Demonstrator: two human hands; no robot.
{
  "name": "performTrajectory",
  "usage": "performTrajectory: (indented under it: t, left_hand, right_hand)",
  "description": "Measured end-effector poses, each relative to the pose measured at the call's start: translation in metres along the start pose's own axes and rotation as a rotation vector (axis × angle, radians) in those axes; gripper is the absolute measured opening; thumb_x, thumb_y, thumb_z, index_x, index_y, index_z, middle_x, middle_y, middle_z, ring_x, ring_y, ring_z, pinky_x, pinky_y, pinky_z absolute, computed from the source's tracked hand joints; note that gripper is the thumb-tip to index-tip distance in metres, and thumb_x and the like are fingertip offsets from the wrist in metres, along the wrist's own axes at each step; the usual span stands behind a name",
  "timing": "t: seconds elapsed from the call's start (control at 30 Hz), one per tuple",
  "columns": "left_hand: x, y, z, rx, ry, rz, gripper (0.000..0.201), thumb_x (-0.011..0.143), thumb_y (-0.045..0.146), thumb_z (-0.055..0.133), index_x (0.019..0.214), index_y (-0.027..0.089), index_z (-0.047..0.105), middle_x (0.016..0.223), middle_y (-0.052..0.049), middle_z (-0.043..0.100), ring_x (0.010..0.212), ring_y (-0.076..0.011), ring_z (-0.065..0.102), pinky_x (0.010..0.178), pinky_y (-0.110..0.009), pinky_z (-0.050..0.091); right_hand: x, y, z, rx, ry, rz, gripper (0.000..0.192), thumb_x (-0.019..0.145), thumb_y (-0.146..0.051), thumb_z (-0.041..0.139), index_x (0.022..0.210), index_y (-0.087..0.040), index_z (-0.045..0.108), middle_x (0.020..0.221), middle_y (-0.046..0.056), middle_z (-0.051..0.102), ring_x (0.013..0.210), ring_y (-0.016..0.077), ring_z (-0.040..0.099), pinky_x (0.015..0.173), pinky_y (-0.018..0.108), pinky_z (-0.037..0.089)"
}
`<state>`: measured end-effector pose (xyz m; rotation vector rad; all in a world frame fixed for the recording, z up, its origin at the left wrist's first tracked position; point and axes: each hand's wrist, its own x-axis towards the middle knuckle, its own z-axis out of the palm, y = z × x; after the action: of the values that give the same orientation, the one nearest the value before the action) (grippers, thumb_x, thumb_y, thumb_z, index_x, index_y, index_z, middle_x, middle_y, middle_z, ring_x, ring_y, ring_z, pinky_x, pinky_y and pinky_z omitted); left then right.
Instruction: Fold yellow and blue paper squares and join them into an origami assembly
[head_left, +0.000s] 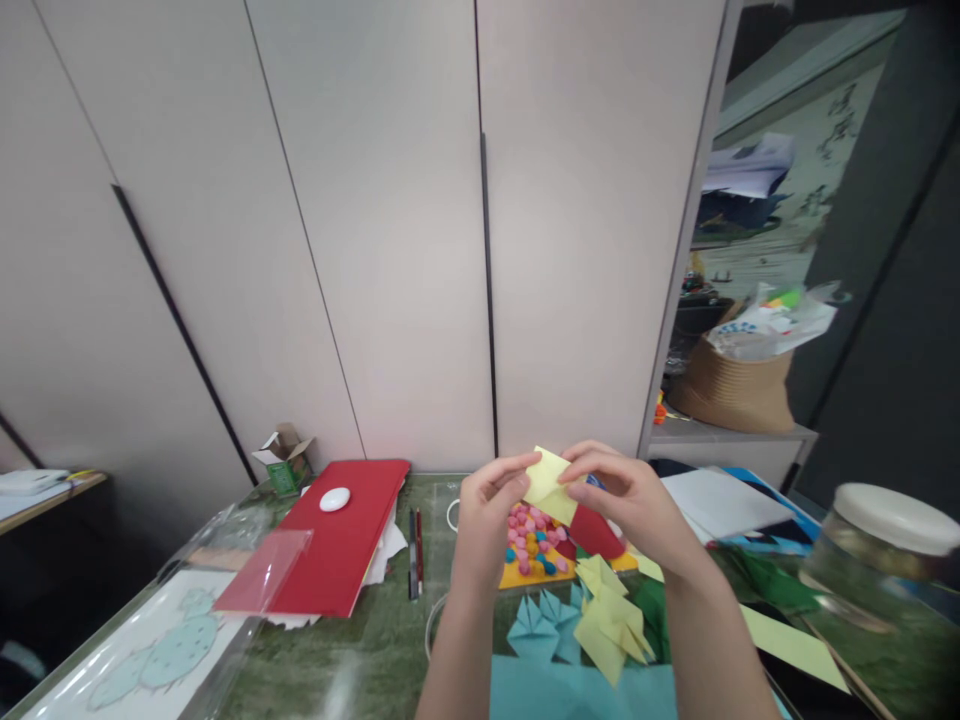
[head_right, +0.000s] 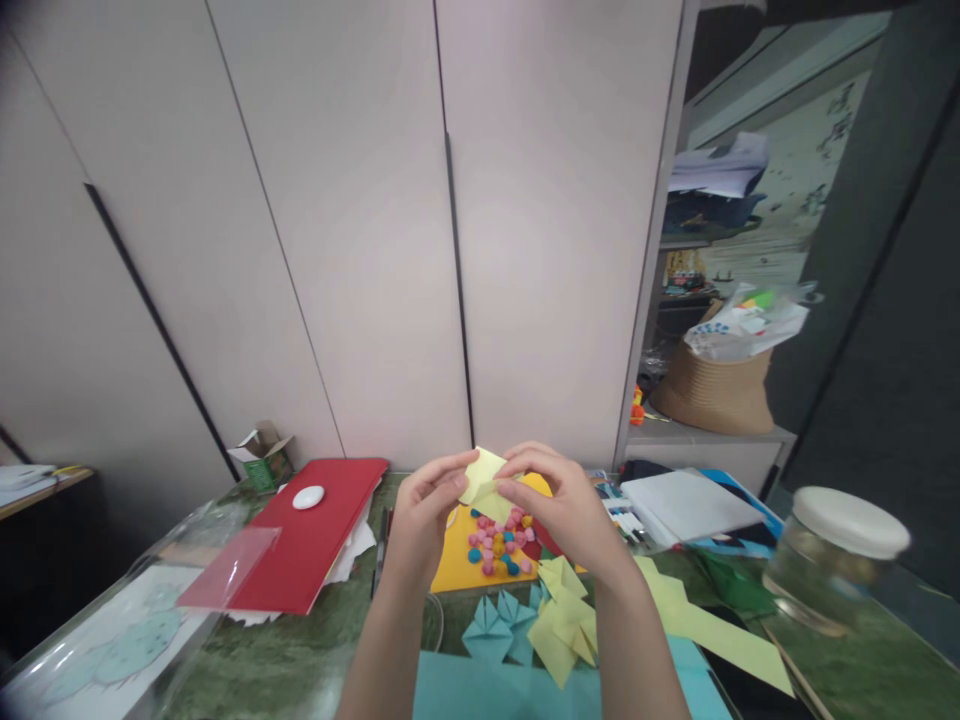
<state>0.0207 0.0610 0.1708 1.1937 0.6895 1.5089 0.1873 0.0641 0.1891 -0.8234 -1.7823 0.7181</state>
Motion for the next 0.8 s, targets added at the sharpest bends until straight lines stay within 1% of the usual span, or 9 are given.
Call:
performTrajectory:
  t: [0.07,0.17,0.23,0.3,0.37,0.5,0.6,0.67,0.8]
  left_hand:
    - [0.0,0.002,0.001,-0.001,-0.003,0.006,0.024,0.073,0.018,0.059,0.095,0.016,0.068,0.077,-0.004,0.069,0.072,-0.0126,0.059,0.067,-0.021,0.043]
    - [0.0,0.004,0.003,0.017,-0.015,0.008,0.025,0.073,0.016,0.059,0.097,0.015,0.067,0.076,-0.004,0.069,0.069,-0.0114,0.058,0.065,-0.02,0.043]
    - [-0.001,0.005,0.003,0.003,-0.022,0.008,0.032,0.073,0.015,0.058,0.105,0.016,0.064,0.074,-0.003,0.068,0.066,-0.0102,0.057,0.063,-0.019,0.042]
    - [-0.002,0.005,0.003,-0.022,-0.03,0.005,0.042,0.073,0.014,0.058,0.115,0.018,0.057,0.07,0.0,0.067,0.063,-0.0091,0.056,0.062,-0.018,0.042]
    - [-0.003,0.006,0.003,-0.016,-0.034,0.005,0.044,0.074,0.015,0.057,0.118,0.019,0.055,0.068,0.001,0.066,0.062,-0.0089,0.055,0.061,-0.019,0.042]
    - [-0.004,0.008,0.005,0.063,0.0,0.036,0.028,0.078,0.024,0.056,0.102,0.014,0.062,0.074,-0.004,0.067,0.07,-0.0126,0.059,0.065,-0.021,0.044]
    - [-0.002,0.009,0.007,0.128,0.043,0.053,0.026,0.069,0.023,0.067,0.092,0.013,0.063,0.082,-0.008,0.068,0.078,-0.0158,0.062,0.07,-0.024,0.047]
    - [-0.001,0.009,0.008,0.157,0.089,0.048,0.025,0.064,0.021,0.07,0.087,0.013,0.063,0.078,-0.007,0.067,0.075,-0.0156,0.062,0.069,-0.024,0.048]
    - [0.0,0.008,0.009,0.15,0.149,0.039,0.021,0.063,0.022,0.071,0.081,0.013,0.063,0.07,-0.005,0.065,0.066,-0.0132,0.061,0.062,-0.022,0.048]
  right_hand:
    - [0.001,0.002,0.003,0.013,0.048,0.024,0.013,0.077,-0.031,0.06,0.074,-0.019,0.062,0.085,0.003,0.059,0.083,0.0168,0.056,0.076,0.029,0.041]
    - [0.004,0.005,0.009,0.015,0.141,0.098,0.016,0.077,-0.034,0.06,0.074,-0.019,0.059,0.072,0.0,0.058,0.07,0.014,0.054,0.065,0.026,0.041]
    - [0.006,0.007,0.013,0.03,0.198,0.113,0.018,0.075,-0.036,0.061,0.075,-0.018,0.058,0.071,0.0,0.057,0.067,0.0133,0.053,0.06,0.025,0.04]
    - [0.008,0.008,0.017,0.064,0.235,0.107,0.019,0.074,-0.036,0.062,0.078,-0.018,0.057,0.073,0.001,0.058,0.068,0.0135,0.053,0.058,0.024,0.04]
    - [0.009,0.008,0.019,0.09,0.26,0.105,0.021,0.073,-0.036,0.063,0.081,-0.019,0.057,0.075,0.001,0.059,0.069,0.0139,0.054,0.057,0.023,0.04]
    - [0.008,0.006,0.02,0.057,0.272,0.108,0.021,0.072,-0.036,0.063,0.082,-0.018,0.058,0.075,0.002,0.061,0.068,0.0144,0.055,0.057,0.024,0.041]
    - [0.007,0.005,0.02,-0.008,0.27,0.089,0.018,0.073,-0.034,0.062,0.08,-0.018,0.06,0.074,0.002,0.06,0.069,0.0154,0.055,0.061,0.026,0.042]
    - [0.007,0.005,0.02,-0.034,0.277,0.083,0.018,0.074,-0.034,0.062,0.08,-0.018,0.06,0.073,0.002,0.06,0.07,0.0157,0.054,0.062,0.026,0.042]
    - [0.008,0.003,0.023,0.002,0.299,0.091,0.022,0.073,-0.035,0.062,0.087,-0.018,0.06,0.073,0.002,0.059,0.069,0.0153,0.054,0.061,0.026,0.042]
